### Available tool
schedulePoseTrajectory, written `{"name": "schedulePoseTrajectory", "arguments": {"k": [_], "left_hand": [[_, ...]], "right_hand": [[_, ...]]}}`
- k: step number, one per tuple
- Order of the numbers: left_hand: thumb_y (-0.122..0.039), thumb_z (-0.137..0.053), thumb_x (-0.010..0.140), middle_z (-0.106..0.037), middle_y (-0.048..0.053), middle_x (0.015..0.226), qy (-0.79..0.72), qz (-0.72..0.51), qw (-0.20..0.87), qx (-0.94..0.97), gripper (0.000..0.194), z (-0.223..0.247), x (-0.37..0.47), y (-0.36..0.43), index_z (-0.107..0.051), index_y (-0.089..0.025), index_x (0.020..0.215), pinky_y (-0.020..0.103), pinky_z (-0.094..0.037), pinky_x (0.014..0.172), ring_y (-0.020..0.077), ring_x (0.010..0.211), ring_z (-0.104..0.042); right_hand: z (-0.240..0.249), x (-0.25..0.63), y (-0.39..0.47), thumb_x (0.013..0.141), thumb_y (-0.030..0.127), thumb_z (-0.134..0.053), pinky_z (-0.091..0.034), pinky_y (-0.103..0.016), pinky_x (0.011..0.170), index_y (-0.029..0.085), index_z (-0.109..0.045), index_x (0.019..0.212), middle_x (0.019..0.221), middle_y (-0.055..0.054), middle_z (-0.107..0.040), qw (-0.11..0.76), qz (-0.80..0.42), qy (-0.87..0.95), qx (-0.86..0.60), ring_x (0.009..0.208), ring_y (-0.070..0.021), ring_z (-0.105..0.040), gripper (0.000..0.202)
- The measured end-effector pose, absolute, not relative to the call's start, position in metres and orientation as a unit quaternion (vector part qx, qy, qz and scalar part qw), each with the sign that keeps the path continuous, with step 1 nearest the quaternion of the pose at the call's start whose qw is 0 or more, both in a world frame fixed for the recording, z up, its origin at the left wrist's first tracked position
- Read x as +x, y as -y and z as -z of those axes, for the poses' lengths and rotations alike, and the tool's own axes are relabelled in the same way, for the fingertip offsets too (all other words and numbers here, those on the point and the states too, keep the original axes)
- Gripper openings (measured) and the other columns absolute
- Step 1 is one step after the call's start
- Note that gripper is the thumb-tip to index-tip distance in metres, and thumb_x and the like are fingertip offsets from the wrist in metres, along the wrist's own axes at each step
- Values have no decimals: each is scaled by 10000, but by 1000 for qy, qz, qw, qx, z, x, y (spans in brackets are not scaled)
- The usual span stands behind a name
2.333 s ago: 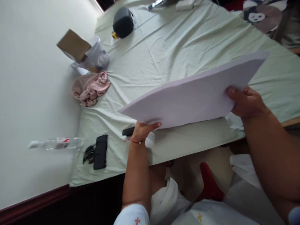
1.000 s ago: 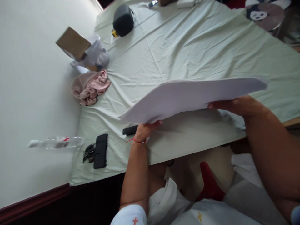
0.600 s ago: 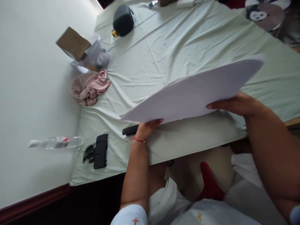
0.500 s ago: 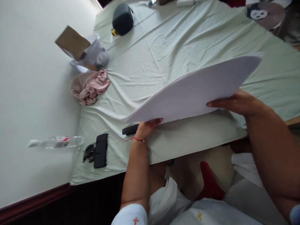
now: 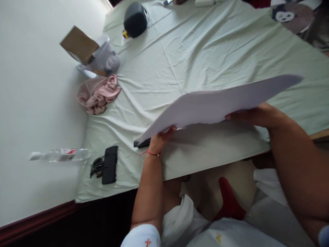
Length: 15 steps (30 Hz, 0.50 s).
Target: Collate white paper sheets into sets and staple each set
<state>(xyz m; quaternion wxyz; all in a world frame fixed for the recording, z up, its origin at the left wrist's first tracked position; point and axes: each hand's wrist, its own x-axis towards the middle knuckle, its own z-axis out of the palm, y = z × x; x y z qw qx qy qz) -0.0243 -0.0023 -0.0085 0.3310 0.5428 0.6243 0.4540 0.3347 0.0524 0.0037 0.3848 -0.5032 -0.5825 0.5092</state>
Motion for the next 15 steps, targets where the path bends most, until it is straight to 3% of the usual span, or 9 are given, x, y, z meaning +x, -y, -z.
{"name": "schedulePoseTrajectory", "arguments": {"k": [4,9,15], "left_hand": [[-618,-831,776,-760,116,1192,-599,-513,350,505,521,11,-13,-2,-747,-209,1086,459,-402,1235,287,1304,-633],[-674,-858,730,-741,88,1312,-578,-549,468,383,612,13,-6,-1,-747,-254,1161,433,-481,1191,290,1349,-623],[-674,-894,680,-699,92,1399,-610,-570,469,286,676,10,-4,-3,-712,-251,1175,465,-551,1135,323,1335,-633]], "right_hand": [[-6,331,-53,690,403,-935,-615,-372,899,206,-805,1012,1048,-42,-778,398,-531,545,-513,945,-225,-706,399],[-7,329,-54,746,452,-893,-616,-314,701,195,-806,831,890,-33,-778,399,-564,491,-530,760,-184,-695,285],[-6,328,-54,718,398,-925,-628,-291,751,203,-820,860,949,-32,-797,422,-598,454,-508,803,-173,-723,263]]}}
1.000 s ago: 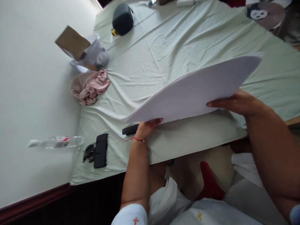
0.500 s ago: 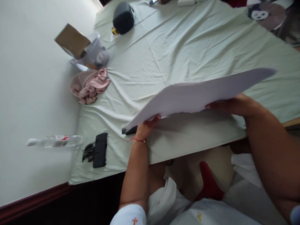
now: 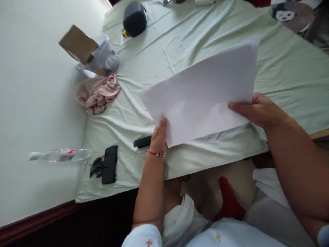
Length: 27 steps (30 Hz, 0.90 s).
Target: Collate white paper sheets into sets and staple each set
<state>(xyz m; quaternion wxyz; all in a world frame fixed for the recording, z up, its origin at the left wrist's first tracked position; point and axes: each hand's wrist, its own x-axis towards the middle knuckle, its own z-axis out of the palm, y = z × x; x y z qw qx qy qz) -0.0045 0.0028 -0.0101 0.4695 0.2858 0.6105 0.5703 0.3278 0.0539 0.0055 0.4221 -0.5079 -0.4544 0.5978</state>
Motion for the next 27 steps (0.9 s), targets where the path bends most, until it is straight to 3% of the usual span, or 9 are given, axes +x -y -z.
{"name": "schedulePoseTrajectory", "arguments": {"k": [3,7,13,18,22,27], "left_hand": [[-702,-898,647,-682,108,1420,-612,-579,466,270,754,7,-3,-5,-678,-246,1205,473,-579,1098,334,1319,-642],[-647,-889,705,-744,92,1281,-631,-579,428,290,589,0,-4,-3,-696,-247,1092,413,-594,1061,289,1250,-682],[-647,-845,767,-746,15,804,-615,-578,388,370,462,-17,-12,7,-693,-211,789,295,-613,760,202,860,-742],[-584,-813,816,-776,27,875,-582,-644,322,377,396,-22,-23,5,-752,-199,886,246,-573,696,149,783,-714],[-421,-820,806,-774,35,883,-612,-635,326,340,299,-20,-38,0,-703,-203,974,207,-504,570,122,682,-693],[-236,-674,872,-769,53,985,-660,-636,188,353,158,-24,-46,2,-634,-191,1018,200,-499,641,119,801,-715]], "right_hand": [[-8,325,-51,682,392,-952,-625,-274,727,214,-828,891,965,-30,-801,419,-605,443,-512,808,-172,-732,301],[-12,323,-48,649,344,-971,-638,-294,763,232,-830,913,973,-13,-802,402,-620,443,-507,827,-179,-737,320],[-8,319,-52,654,297,-946,-609,-269,735,189,-791,771,908,-38,-795,398,-649,396,-513,752,-154,-698,222],[-2,305,-50,707,282,-907,-588,-255,725,194,-805,856,974,-52,-800,353,-679,383,-517,799,-158,-709,202],[-1,295,-48,766,359,-866,-532,-263,587,214,-775,769,832,-46,-767,282,-662,445,-533,680,-159,-658,171],[-2,292,-47,758,393,-860,-477,-277,517,237,-724,698,708,-33,-698,275,-636,477,-542,591,-154,-579,215]]}}
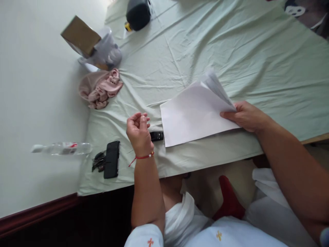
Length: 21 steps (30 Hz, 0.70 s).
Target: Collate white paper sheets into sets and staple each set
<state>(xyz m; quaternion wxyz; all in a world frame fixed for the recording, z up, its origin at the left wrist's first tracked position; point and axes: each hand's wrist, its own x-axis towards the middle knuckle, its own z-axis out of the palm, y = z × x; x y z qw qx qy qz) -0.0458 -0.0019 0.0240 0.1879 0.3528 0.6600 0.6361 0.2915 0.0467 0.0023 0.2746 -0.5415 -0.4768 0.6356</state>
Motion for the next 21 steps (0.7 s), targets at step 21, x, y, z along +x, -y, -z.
{"name": "schedulePoseTrajectory", "arguments": {"k": [21], "left_hand": [[-212,-623,868,-743,36,961,-698,-641,127,294,75,-25,-66,0,-636,-192,939,238,-447,724,129,856,-691]], "right_hand": [[-9,273,-38,835,203,-733,-482,-224,434,171,-726,759,683,-20,-675,284,-695,407,-521,536,-121,-575,83]]}}
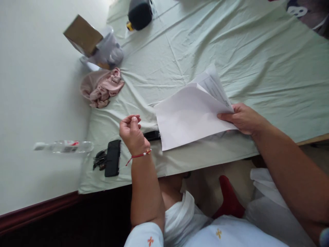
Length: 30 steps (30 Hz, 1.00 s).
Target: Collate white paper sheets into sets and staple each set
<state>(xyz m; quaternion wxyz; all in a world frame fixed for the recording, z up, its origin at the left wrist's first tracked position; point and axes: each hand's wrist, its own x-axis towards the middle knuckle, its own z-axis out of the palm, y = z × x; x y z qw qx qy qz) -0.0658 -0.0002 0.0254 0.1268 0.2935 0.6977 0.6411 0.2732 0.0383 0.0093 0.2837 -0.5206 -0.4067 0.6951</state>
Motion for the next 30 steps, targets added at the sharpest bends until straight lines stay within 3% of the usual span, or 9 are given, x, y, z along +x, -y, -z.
{"name": "schedulePoseTrajectory", "arguments": {"k": [7,12,17,23,30], "left_hand": [[-196,-582,880,-737,60,957,-731,-589,69,338,63,-18,-77,-2,-612,-189,935,297,-518,833,167,895,-698],[-264,-592,924,-738,97,1027,-820,-419,-21,391,51,-6,-87,-5,-573,-217,915,398,-504,1025,234,1030,-690],[-368,-636,932,-734,166,1199,-872,-263,19,412,145,4,-89,-6,-593,-229,938,519,-442,1121,334,1220,-646],[-351,-666,901,-755,132,1135,-853,-271,49,443,97,13,-96,-7,-651,-259,926,524,-424,1136,328,1224,-635],[-312,-681,892,-737,139,1205,-849,-225,81,471,109,7,-94,-7,-693,-256,985,520,-414,1151,331,1273,-606]], "right_hand": [[-9,262,-36,869,164,-702,-470,-206,409,189,-715,740,674,-30,-682,288,-696,404,-519,513,-117,-578,131],[-10,255,-37,888,134,-676,-449,-200,383,183,-693,728,637,-20,-646,306,-684,389,-536,504,-104,-532,168],[-9,253,-37,847,166,-740,-466,-223,398,191,-689,713,697,-35,-664,322,-683,381,-534,557,-120,-553,145],[-3,255,-36,766,301,-850,-476,-245,431,212,-713,727,708,-27,-662,334,-679,403,-514,597,-136,-545,168],[-2,256,-37,769,292,-849,-457,-234,408,217,-676,683,677,-27,-628,335,-674,411,-515,567,-125,-523,207]]}}
